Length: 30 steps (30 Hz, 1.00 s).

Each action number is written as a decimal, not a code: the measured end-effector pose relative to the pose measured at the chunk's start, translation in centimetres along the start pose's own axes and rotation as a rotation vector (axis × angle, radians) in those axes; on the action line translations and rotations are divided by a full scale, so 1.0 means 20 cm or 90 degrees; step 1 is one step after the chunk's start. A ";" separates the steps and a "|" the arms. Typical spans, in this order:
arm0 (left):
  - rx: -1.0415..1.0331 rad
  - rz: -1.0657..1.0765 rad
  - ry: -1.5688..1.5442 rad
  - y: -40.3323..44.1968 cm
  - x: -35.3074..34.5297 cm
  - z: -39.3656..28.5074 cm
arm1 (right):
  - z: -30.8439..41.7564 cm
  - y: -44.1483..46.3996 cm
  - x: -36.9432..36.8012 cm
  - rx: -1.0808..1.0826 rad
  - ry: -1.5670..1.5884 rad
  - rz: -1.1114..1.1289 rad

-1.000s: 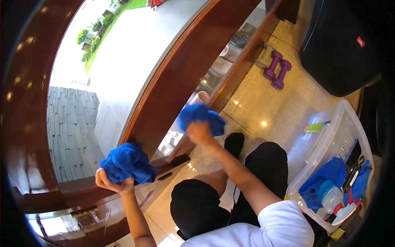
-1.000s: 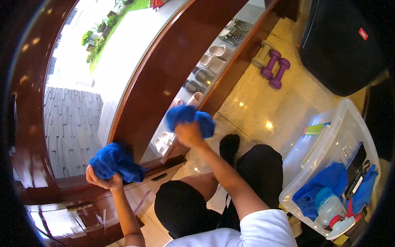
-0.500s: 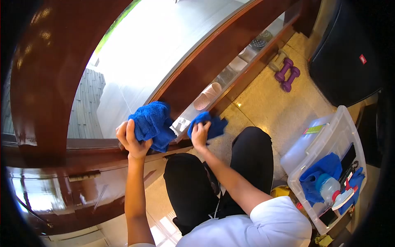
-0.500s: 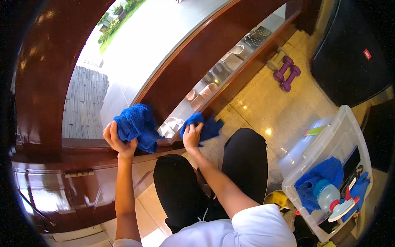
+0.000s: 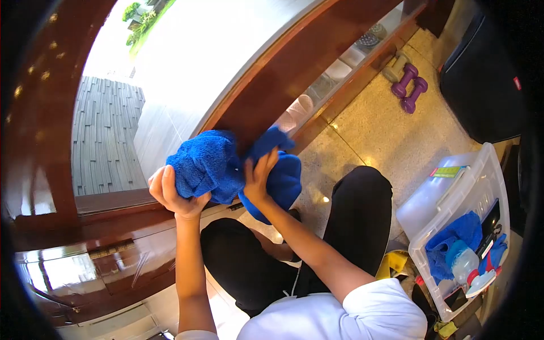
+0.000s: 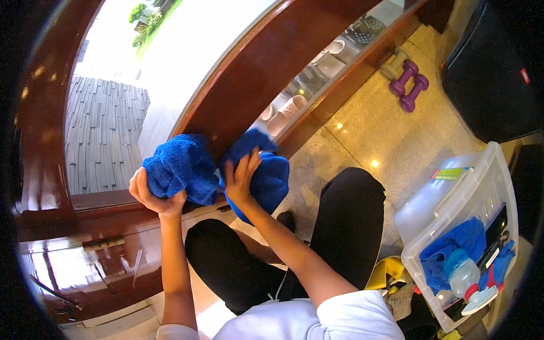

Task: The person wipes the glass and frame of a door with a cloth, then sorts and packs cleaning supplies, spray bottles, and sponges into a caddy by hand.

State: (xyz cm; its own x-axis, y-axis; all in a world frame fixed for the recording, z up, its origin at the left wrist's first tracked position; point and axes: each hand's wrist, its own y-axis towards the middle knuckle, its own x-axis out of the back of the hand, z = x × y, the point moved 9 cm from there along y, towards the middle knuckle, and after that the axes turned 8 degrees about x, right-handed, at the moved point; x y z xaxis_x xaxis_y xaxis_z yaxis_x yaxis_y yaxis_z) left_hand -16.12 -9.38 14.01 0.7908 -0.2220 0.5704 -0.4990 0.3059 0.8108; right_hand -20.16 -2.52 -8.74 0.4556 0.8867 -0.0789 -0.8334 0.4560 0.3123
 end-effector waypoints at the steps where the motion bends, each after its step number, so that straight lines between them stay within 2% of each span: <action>1: 0.006 -0.003 0.005 -0.01 0.01 0.00 | -0.15 -0.12 -0.04 -0.044 -0.038 0.061; 2: 0.010 0.003 0.004 -0.01 0.01 0.00 | -0.33 -0.23 -0.08 -0.086 -0.075 0.122; 3: 0.008 0.001 0.013 -0.01 0.01 0.00 | -0.43 -0.16 -0.01 -0.066 -0.133 0.113; 4: 0.005 -0.001 0.021 -0.01 0.01 0.01 | -0.53 -0.04 0.11 -0.085 -0.172 0.013; 5: 0.002 0.000 0.032 -0.02 0.00 0.01 | -0.62 0.08 0.23 -0.123 -0.266 -0.007; 6: 0.000 0.006 0.032 -0.02 0.00 0.01 | -0.65 0.23 0.36 -0.086 -0.291 -0.091; 8: 0.009 0.002 0.043 -0.02 0.01 0.01 | -0.60 0.43 0.50 -0.073 -0.327 -0.104; 10: 0.026 0.009 0.027 -0.02 0.00 0.02 | -0.66 0.35 0.38 -0.084 -0.281 -0.100; 11: 0.038 0.010 0.011 -0.02 0.00 0.02 | -0.56 0.27 0.32 -0.050 -0.288 -0.118; 13: 0.039 0.020 0.014 -0.03 0.01 0.02 | -0.55 -0.03 0.15 -0.148 -0.307 -0.010; 15: 0.025 0.010 -0.002 -0.03 -0.01 0.03 | -0.49 -0.33 0.01 -0.091 -0.194 0.034; 16: 0.011 -0.008 -0.005 -0.03 -0.01 0.02 | -0.46 -0.46 -0.05 -0.032 -0.253 0.091; 18: 0.009 -0.021 -0.017 -0.03 -0.01 0.02 | -0.40 -0.52 -0.08 -0.108 0.045 0.221; 20: 0.003 -0.019 -0.019 -0.01 -0.01 0.00 | -0.49 -0.33 0.06 -0.211 0.038 0.160; 21: 0.012 -0.011 -0.018 -0.02 -0.01 0.00 | -0.39 -0.07 0.23 -0.222 0.161 -0.024; 22: 0.012 -0.006 -0.010 -0.02 0.00 -0.01 | -0.45 0.10 0.32 -0.237 0.135 -0.072; 23: 0.019 -0.002 -0.003 -0.01 -0.01 -0.01 | -0.43 0.34 0.45 -0.228 0.126 -0.169; 24: 0.028 0.001 0.004 0.00 -0.01 -0.01 | -0.47 0.56 0.53 -0.194 0.222 -0.201; 25: 0.025 -0.012 -0.006 0.00 -0.01 -0.01 | -0.44 0.76 0.62 -0.136 0.092 -0.257; 26: 0.032 -0.009 -0.002 0.00 -0.02 -0.01 | -0.39 0.93 0.62 -0.057 0.081 -0.191; 28: 0.022 -0.023 0.021 -0.01 -0.01 -0.02 | -0.51 1.05 0.51 -0.109 -0.063 -0.182; 30: 0.039 -0.029 0.052 0.00 -0.03 0.00 | -0.53 0.86 0.43 -0.133 -0.052 -0.183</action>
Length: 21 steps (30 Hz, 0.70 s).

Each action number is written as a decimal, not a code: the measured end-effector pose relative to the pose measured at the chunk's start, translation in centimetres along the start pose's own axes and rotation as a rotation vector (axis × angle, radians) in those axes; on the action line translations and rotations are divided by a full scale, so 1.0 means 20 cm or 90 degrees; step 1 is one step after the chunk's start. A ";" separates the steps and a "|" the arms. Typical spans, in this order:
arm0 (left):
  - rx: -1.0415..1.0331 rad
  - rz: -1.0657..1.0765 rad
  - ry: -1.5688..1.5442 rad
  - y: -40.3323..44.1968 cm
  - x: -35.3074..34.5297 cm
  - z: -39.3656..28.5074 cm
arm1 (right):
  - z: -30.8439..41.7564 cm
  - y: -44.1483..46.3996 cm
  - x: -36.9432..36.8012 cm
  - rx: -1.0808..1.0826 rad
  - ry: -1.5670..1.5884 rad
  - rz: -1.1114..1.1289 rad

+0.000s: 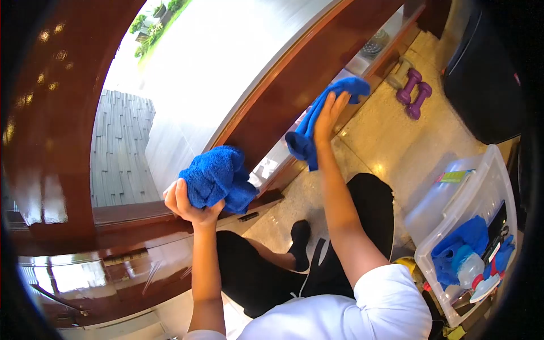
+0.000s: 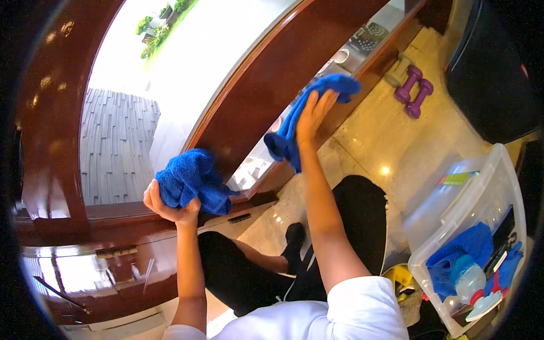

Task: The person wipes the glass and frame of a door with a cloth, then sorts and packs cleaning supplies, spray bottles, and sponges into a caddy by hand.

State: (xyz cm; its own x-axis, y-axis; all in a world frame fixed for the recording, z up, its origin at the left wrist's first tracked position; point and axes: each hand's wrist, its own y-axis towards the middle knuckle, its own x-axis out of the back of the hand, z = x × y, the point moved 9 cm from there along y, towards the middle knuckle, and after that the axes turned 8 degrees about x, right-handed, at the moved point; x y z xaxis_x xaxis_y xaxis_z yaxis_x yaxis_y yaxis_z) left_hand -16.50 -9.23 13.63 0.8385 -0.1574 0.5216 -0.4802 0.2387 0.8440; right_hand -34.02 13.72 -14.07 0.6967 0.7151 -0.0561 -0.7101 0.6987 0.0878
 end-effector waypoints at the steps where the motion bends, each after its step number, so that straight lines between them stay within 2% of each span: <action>1: -0.007 -0.003 -0.022 0.00 0.00 0.00 | -0.02 -0.14 -0.01 -0.016 0.006 -0.007; 2: -0.011 -0.007 -0.047 0.00 0.01 -0.01 | -0.04 -0.37 -0.03 -0.066 -0.034 0.006; 3: -0.010 -0.006 -0.049 0.00 0.01 -0.02 | -0.11 -0.65 -0.08 -0.036 -0.136 0.059; 5: -0.011 -0.009 -0.040 0.01 0.02 -0.04 | -0.05 -1.13 -0.12 -0.083 -0.159 0.140; 6: -0.012 -0.017 -0.019 0.01 0.01 -0.04 | 0.00 -1.31 -0.10 -0.029 -0.072 0.152; 8: -0.005 -0.020 -0.032 0.00 0.01 -0.03 | 0.06 -1.52 -0.11 0.017 0.054 0.274; 10: -0.001 -0.032 -0.049 0.00 0.02 -0.01 | 0.00 -1.43 -0.10 0.003 0.098 0.370; 11: -0.003 -0.024 -0.047 0.00 0.02 -0.02 | -0.01 -1.37 -0.07 0.116 0.036 0.391; 12: 0.001 -0.019 -0.042 0.00 0.01 -0.02 | -0.10 -1.36 -0.08 0.173 -0.061 0.475; 14: -0.001 -0.040 -0.012 0.02 0.01 -0.03 | -0.17 -1.28 -0.02 0.126 -0.094 0.485; 15: -0.005 -0.044 -0.018 0.01 0.01 -0.03 | -0.10 -1.27 -0.02 0.161 -0.123 0.449; 16: -0.005 -0.043 -0.013 0.01 0.02 -0.03 | -0.12 -1.31 -0.04 0.091 -0.102 0.435; 18: 0.005 -0.044 -0.012 0.02 0.01 -0.03 | -0.06 -1.55 -0.17 0.139 -0.066 0.673; 19: 0.019 -0.042 -0.010 0.02 0.01 -0.02 | 0.02 -1.50 -0.15 0.094 0.007 0.615; 20: 0.018 -0.044 -0.006 0.02 0.01 -0.02 | 0.09 -1.46 -0.15 0.096 0.010 0.618; 21: 0.010 -0.033 -0.027 0.01 0.01 -0.02 | 0.20 -1.36 -0.15 0.090 0.121 0.585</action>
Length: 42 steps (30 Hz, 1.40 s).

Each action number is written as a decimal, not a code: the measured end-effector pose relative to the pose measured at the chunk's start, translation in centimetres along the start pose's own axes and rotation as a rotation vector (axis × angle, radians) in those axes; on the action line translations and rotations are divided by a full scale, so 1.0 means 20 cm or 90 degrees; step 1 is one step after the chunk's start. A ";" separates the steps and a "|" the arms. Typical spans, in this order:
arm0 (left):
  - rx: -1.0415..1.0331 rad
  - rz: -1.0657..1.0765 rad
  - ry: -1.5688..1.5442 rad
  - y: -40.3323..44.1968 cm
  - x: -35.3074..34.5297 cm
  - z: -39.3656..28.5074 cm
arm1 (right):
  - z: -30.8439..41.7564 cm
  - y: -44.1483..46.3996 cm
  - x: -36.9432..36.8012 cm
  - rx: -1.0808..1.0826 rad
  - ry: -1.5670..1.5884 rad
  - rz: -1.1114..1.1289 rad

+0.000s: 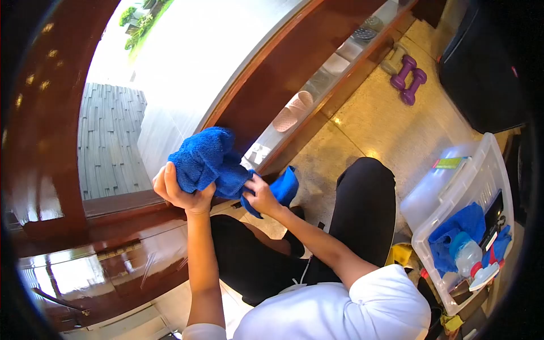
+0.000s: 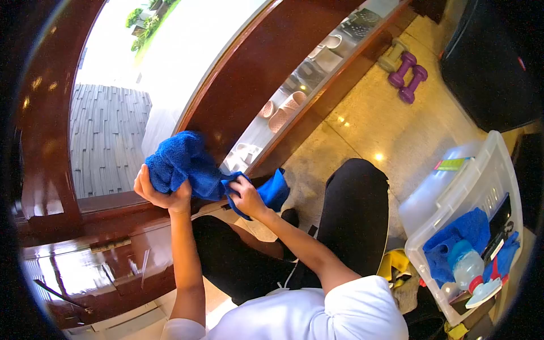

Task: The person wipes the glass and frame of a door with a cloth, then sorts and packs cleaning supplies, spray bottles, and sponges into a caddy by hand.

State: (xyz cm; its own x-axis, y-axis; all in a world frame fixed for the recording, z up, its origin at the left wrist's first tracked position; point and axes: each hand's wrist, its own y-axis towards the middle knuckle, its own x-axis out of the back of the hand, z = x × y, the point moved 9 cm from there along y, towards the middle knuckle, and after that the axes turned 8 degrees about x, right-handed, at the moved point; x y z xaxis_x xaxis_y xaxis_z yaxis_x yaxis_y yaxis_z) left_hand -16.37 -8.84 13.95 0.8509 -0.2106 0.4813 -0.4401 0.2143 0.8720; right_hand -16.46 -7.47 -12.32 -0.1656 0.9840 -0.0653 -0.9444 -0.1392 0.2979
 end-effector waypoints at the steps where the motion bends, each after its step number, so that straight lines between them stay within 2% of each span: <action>1: -0.006 0.013 -0.023 0.00 0.00 0.00 | 0.11 0.06 0.07 0.042 0.094 -0.040; 2: 0.000 0.012 -0.011 0.00 0.00 0.00 | 0.22 0.12 0.14 0.067 0.128 -0.099; 3: 0.002 0.004 -0.017 0.00 0.01 0.00 | 0.23 0.11 0.08 0.183 -0.011 -0.060; 5: -0.002 0.013 -0.003 0.00 0.00 0.01 | 0.20 0.05 0.07 0.188 -0.072 -0.046; 6: -0.002 0.008 0.003 -0.01 0.00 0.01 | 0.07 0.02 -0.01 0.083 -0.049 0.071; 7: 0.001 0.016 -0.013 -0.01 0.01 0.01 | 0.05 0.02 0.04 0.056 -0.027 0.073; 9: -0.003 0.024 -0.013 -0.01 0.01 0.01 | -0.12 0.02 0.20 0.069 -0.053 -0.102; 11: 0.010 0.025 -0.041 -0.03 0.01 0.04 | -0.21 0.12 0.59 -0.094 -0.027 -0.325; 12: 0.007 0.030 -0.017 -0.03 0.01 0.04 | -0.24 0.19 0.81 -0.072 -0.076 -0.478; 13: 0.007 0.023 -0.024 -0.04 0.02 0.04 | -0.30 0.28 1.03 -0.057 -0.006 -0.603; 14: 0.005 0.028 -0.025 -0.05 0.02 0.04 | -0.18 0.41 1.27 -0.056 -0.067 -0.643; 15: 0.002 0.034 -0.028 -0.05 0.02 0.05 | -0.20 0.57 1.46 0.009 -0.013 -0.668; 17: 0.013 0.022 -0.032 -0.05 0.01 0.05 | -0.09 0.88 1.72 0.040 -0.092 -0.611; 19: 0.007 0.015 -0.026 -0.05 0.01 0.04 | -0.23 0.93 1.76 0.056 -0.167 -0.651; 21: 0.010 0.016 -0.023 -0.04 0.01 0.04 | -0.48 0.82 1.71 -0.012 -0.159 -0.654; 22: 0.009 0.016 -0.012 -0.04 0.01 0.03 | -0.53 0.73 1.63 -0.018 -0.226 -0.676; 23: 0.022 0.027 -0.024 -0.04 0.01 0.02 | -0.55 0.66 1.54 -0.035 -0.326 -0.662; 24: 0.016 0.017 -0.028 -0.03 0.01 0.02 | -0.54 0.57 1.44 -0.134 -0.346 -0.648; 26: -0.004 0.003 -0.037 -0.03 0.03 0.01 | -0.52 0.48 1.31 -0.179 -0.350 -0.588; 27: -0.003 0.008 -0.041 -0.04 0.02 0.02 | -0.54 0.51 1.33 -0.192 -0.289 -0.578; 29: -0.010 0.003 -0.048 -0.04 0.02 0.02 | -0.45 0.63 1.53 -0.091 -0.223 -0.675; 31: 0.012 0.017 -0.009 -0.03 0.02 0.02 | -0.31 0.86 1.82 0.019 -0.320 -0.723; 33: 0.001 0.026 0.007 -0.06 0.02 0.04 | -0.22 1.17 2.16 0.024 -0.497 -0.604; 35: 0.035 0.021 0.001 -0.08 0.01 0.08 | -0.20 1.37 2.48 0.082 -0.412 -0.612; 37: 0.048 -0.001 0.009 -0.08 0.00 0.07 | -0.29 1.47 2.66 0.074 -0.491 -0.563; 41: 0.044 0.022 0.019 -0.08 0.02 0.06 | -0.66 1.26 2.50 -0.133 -0.579 -0.521; 42: 0.043 0.056 -0.007 -0.08 0.02 0.06 | -0.61 1.17 2.43 -0.046 -0.472 -0.610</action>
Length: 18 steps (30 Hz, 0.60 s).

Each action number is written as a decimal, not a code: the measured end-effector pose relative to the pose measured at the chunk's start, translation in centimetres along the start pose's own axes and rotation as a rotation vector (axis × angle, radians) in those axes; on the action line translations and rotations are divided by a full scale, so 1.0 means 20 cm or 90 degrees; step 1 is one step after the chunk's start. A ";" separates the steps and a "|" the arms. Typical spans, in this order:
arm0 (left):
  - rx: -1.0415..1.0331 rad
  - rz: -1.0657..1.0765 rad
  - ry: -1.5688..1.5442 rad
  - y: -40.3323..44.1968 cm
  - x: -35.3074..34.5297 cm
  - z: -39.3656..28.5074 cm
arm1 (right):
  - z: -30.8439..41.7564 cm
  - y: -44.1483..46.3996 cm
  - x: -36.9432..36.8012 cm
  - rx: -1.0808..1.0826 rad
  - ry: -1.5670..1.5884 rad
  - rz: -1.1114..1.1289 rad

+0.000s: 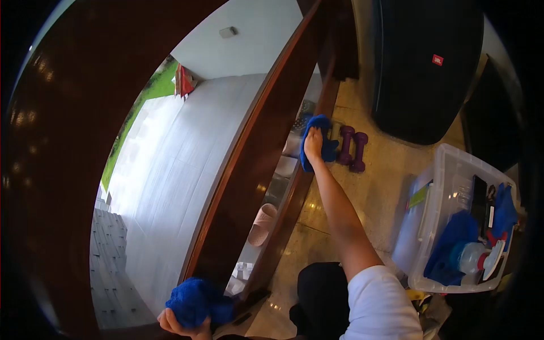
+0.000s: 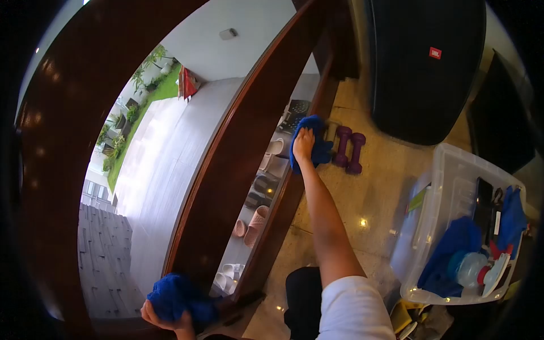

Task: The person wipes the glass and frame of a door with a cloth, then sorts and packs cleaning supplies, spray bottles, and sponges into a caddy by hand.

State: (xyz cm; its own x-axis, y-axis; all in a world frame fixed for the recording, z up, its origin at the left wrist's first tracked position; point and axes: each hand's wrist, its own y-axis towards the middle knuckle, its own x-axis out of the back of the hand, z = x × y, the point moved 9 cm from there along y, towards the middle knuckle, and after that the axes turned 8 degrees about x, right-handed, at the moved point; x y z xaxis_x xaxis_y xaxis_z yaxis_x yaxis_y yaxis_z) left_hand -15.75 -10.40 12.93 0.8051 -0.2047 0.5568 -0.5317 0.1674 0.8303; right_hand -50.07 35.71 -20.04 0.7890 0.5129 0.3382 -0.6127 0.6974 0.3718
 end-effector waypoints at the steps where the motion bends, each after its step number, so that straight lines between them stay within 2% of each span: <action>1: -0.002 -0.002 0.004 0.01 0.00 0.00 | 0.05 -0.09 0.01 -0.007 -0.038 0.065; 2: -0.018 -0.021 -0.003 0.00 -0.01 0.00 | 0.17 -0.18 0.07 -0.011 -0.078 0.129; 3: -0.031 -0.039 -0.012 0.00 0.00 -0.01 | 0.17 -0.29 0.06 -0.017 -0.045 0.089; 4: -0.031 -0.040 -0.028 0.02 0.00 -0.02 | 0.31 -0.43 0.15 0.078 -0.024 0.030; 5: -0.026 -0.049 -0.031 0.02 0.01 -0.02 | 0.45 -0.55 0.21 0.182 0.000 0.065; 6: -0.037 -0.046 -0.019 0.02 0.01 -0.02 | 0.53 -0.48 0.29 0.191 0.000 0.061; 8: -0.052 -0.034 -0.004 0.01 0.02 -0.04 | 0.57 -0.34 0.42 0.130 0.337 -0.017; 9: -0.042 -0.027 -0.004 0.01 0.02 -0.03 | 0.48 -0.14 0.40 0.068 0.411 -0.035; 10: -0.032 -0.023 -0.005 0.01 0.00 -0.02 | 0.55 0.02 0.48 0.008 0.496 -0.133; 11: -0.036 -0.026 -0.004 0.01 0.00 -0.02 | 0.54 0.20 0.42 -0.033 0.569 -0.131; 12: -0.031 -0.034 -0.007 0.00 -0.01 -0.01 | 0.72 0.28 0.46 -0.051 0.613 -0.086; 13: -0.023 -0.040 -0.010 0.00 0.00 0.00 | 0.84 0.36 0.45 0.130 0.406 -0.143; 14: -0.021 -0.037 -0.010 0.00 0.00 0.00 | 0.89 0.31 0.46 0.188 0.324 -0.199; 16: -0.014 -0.022 -0.014 0.02 0.00 -0.02 | 1.02 0.06 0.44 0.073 0.510 -0.040; 17: -0.006 -0.025 -0.018 0.02 -0.01 -0.02 | 1.14 -0.16 0.47 0.174 0.518 -0.012; 18: -0.009 -0.030 -0.004 0.01 0.00 -0.02 | 1.30 -0.45 0.46 0.337 0.443 0.026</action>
State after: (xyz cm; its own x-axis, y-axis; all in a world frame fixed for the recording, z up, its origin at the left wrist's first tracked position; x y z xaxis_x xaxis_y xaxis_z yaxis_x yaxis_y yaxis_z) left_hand -15.82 -9.99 13.07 0.8278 -0.2189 0.5166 -0.4887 0.1709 0.8555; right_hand -38.39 21.19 2.16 0.5080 0.8423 -0.1805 -0.4459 0.4364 0.7815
